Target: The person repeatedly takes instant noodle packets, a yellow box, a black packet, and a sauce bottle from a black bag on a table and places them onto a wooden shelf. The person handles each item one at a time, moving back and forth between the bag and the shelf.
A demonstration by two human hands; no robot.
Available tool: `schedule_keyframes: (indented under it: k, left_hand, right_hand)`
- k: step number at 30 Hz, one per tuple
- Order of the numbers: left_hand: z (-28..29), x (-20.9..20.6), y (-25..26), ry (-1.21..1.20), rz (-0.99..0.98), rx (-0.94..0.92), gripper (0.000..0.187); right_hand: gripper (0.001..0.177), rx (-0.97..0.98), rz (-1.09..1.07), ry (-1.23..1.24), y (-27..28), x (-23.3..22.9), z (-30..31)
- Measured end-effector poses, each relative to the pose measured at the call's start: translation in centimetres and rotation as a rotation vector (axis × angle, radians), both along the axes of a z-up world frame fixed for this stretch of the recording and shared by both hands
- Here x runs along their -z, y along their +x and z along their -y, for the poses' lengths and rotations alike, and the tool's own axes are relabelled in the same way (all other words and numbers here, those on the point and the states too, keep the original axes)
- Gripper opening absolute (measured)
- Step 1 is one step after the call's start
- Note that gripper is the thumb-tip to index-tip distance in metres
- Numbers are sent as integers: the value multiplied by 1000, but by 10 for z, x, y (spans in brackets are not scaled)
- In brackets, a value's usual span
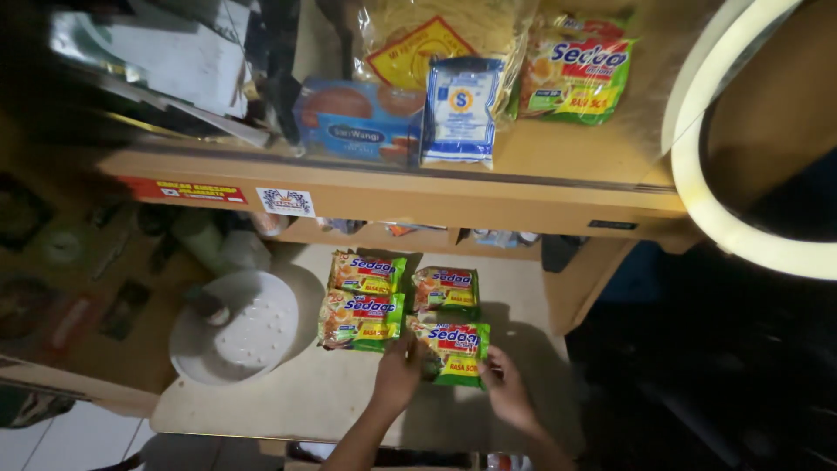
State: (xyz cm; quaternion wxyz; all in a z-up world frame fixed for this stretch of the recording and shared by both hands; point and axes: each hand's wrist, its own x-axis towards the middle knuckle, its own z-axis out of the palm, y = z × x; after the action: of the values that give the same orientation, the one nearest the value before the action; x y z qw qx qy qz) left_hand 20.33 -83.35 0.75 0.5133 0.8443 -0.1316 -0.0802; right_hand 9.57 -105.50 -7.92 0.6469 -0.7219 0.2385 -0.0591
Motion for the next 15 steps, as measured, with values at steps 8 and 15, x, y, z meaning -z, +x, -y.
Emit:
schedule_keyframes:
  k: [8,15]
  left_hand:
    - [12,74,10,-3,156,2,42]
    - [22,36,15,43,-14,29,52]
  right_hand:
    - [54,-29,85,63,14,82,14]
    - [53,-6,22,-50,29,39,4]
